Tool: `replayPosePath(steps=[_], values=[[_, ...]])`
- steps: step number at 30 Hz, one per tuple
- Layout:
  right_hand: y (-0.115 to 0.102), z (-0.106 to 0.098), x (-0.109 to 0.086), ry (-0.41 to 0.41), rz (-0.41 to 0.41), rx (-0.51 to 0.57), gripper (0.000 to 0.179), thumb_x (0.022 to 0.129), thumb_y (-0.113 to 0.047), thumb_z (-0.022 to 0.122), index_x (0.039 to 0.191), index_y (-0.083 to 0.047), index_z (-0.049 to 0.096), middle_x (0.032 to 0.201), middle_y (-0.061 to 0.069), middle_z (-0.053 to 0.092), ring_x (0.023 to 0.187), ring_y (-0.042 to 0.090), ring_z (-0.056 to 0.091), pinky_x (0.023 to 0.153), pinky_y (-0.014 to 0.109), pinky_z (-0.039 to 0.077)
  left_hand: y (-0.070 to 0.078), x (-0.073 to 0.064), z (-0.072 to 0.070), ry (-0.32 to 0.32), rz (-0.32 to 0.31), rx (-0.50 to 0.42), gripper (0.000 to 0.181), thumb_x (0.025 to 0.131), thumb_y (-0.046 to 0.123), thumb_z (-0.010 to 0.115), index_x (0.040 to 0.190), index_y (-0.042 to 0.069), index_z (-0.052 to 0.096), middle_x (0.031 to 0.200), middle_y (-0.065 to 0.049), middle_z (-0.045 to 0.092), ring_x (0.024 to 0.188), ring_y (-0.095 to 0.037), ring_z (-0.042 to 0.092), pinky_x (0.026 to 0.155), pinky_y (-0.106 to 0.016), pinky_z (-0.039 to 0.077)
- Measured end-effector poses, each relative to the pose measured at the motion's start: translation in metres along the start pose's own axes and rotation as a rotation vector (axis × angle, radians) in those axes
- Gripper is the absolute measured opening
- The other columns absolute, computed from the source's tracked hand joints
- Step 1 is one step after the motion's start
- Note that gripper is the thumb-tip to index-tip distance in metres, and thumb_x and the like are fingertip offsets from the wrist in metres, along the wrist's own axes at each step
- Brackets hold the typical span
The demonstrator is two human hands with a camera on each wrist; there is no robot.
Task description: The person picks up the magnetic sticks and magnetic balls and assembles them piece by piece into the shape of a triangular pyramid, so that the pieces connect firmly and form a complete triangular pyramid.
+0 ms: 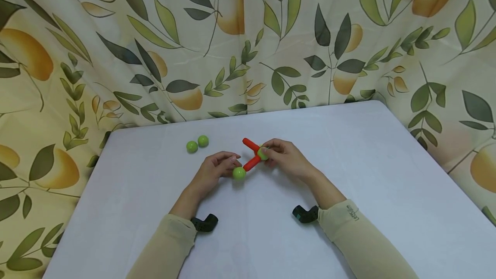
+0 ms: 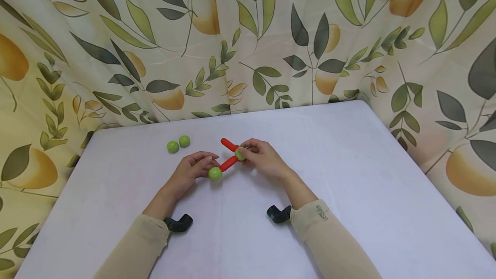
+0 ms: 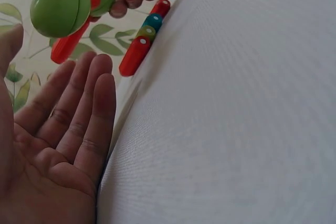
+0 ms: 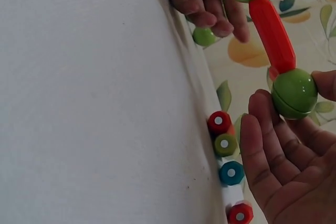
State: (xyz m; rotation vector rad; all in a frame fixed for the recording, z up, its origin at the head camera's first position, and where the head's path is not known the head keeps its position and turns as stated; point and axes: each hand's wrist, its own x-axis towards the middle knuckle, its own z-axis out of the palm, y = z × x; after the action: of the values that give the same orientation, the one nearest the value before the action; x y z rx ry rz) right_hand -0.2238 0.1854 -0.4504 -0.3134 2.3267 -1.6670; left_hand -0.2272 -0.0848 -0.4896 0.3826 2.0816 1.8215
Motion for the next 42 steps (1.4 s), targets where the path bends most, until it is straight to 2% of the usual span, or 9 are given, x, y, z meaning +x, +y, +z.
replayPosePath(steps=[3, 9, 13, 16, 22, 27, 34, 40, 42], values=[[0.003, 0.006, 0.000, -0.036, -0.010, -0.002, 0.027, 0.105, -0.024, 0.059, 0.124, -0.005, 0.066, 0.103, 0.015, 0.073, 0.090, 0.026, 0.068, 0.082, 0.032, 0.058, -0.002, -0.004, 0.001, 0.000, -0.005, -0.021, 0.038, 0.106, 0.030, 0.060, 0.137, 0.007, 0.062, 0.119, -0.015, 0.074, 0.100, -0.018, 0.074, 0.089, -0.031, 0.061], [0.010, 0.016, -0.002, -0.107, 0.004, -0.029, 0.027, 0.106, -0.026, 0.059, 0.125, -0.009, 0.067, 0.102, 0.008, 0.072, 0.090, 0.028, 0.070, 0.087, 0.035, 0.057, -0.009, -0.010, 0.001, 0.000, -0.046, -0.024, 0.038, 0.105, 0.029, 0.061, 0.139, 0.013, 0.059, 0.126, -0.013, 0.071, 0.103, -0.022, 0.075, 0.092, -0.033, 0.061], [0.010, 0.017, -0.001, -0.124, 0.011, -0.050, 0.027, 0.107, -0.030, 0.057, 0.125, -0.012, 0.067, 0.105, 0.009, 0.072, 0.090, 0.027, 0.071, 0.093, 0.038, 0.052, -0.010, -0.007, 0.000, 0.000, -0.055, -0.012, 0.040, 0.102, 0.032, 0.065, 0.140, 0.023, 0.057, 0.125, -0.009, 0.070, 0.105, -0.023, 0.075, 0.094, -0.035, 0.060], [0.009, 0.014, 0.000, -0.130, 0.009, -0.066, 0.029, 0.107, -0.032, 0.056, 0.125, -0.012, 0.066, 0.106, 0.010, 0.072, 0.091, 0.027, 0.071, 0.095, 0.040, 0.049, -0.008, -0.002, 0.000, -0.006, -0.050, 0.000, 0.042, 0.101, 0.032, 0.069, 0.140, 0.026, 0.056, 0.124, -0.006, 0.070, 0.105, -0.022, 0.075, 0.095, -0.036, 0.060], [0.004, 0.011, 0.004, -0.120, 0.020, -0.084, 0.031, 0.108, -0.033, 0.055, 0.130, -0.013, 0.065, 0.109, 0.009, 0.072, 0.093, 0.027, 0.072, 0.097, 0.039, 0.048, -0.003, 0.007, -0.002, -0.032, -0.005, 0.037, 0.040, 0.099, 0.024, 0.071, 0.138, 0.023, 0.059, 0.123, -0.006, 0.071, 0.104, -0.021, 0.074, 0.092, -0.034, 0.060], [0.002, 0.014, 0.005, -0.130, 0.012, -0.097, 0.035, 0.109, -0.034, 0.053, 0.136, -0.015, 0.064, 0.111, 0.011, 0.071, 0.096, 0.029, 0.070, 0.096, 0.040, 0.052, -0.001, 0.005, -0.004, -0.036, -0.010, 0.026, 0.040, 0.099, 0.026, 0.071, 0.137, 0.024, 0.059, 0.123, -0.005, 0.072, 0.103, -0.022, 0.074, 0.090, -0.033, 0.060], [0.000, 0.015, 0.005, -0.134, -0.015, -0.067, 0.043, 0.110, -0.036, 0.049, 0.146, -0.013, 0.058, 0.134, 0.010, 0.065, 0.095, 0.028, 0.070, 0.093, 0.039, 0.055, 0.001, 0.005, -0.002, -0.054, 0.002, 0.037, 0.038, 0.098, 0.029, 0.072, 0.135, 0.022, 0.062, 0.116, -0.008, 0.076, 0.099, -0.023, 0.072, 0.085, -0.032, 0.059], [-0.005, 0.020, 0.003, -0.129, -0.024, -0.058, 0.044, 0.109, -0.032, 0.052, 0.149, -0.013, 0.053, 0.114, 0.013, 0.072, 0.093, 0.027, 0.072, 0.092, 0.039, 0.056, 0.000, 0.005, -0.001, -0.055, 0.024, 0.060, 0.040, 0.100, 0.028, 0.070, 0.139, 0.023, 0.062, 0.114, -0.008, 0.078, 0.097, -0.021, 0.072, 0.084, -0.031, 0.057], [-0.005, 0.022, 0.003, -0.131, -0.020, -0.047, 0.044, 0.108, -0.029, 0.055, 0.150, -0.013, 0.052, 0.114, 0.013, 0.073, 0.095, 0.026, 0.073, 0.093, 0.039, 0.056, 0.000, 0.005, -0.001, -0.049, 0.035, 0.057, 0.038, 0.101, 0.027, 0.069, 0.138, 0.020, 0.064, 0.113, -0.011, 0.078, 0.099, -0.022, 0.073, 0.086, -0.032, 0.058]])
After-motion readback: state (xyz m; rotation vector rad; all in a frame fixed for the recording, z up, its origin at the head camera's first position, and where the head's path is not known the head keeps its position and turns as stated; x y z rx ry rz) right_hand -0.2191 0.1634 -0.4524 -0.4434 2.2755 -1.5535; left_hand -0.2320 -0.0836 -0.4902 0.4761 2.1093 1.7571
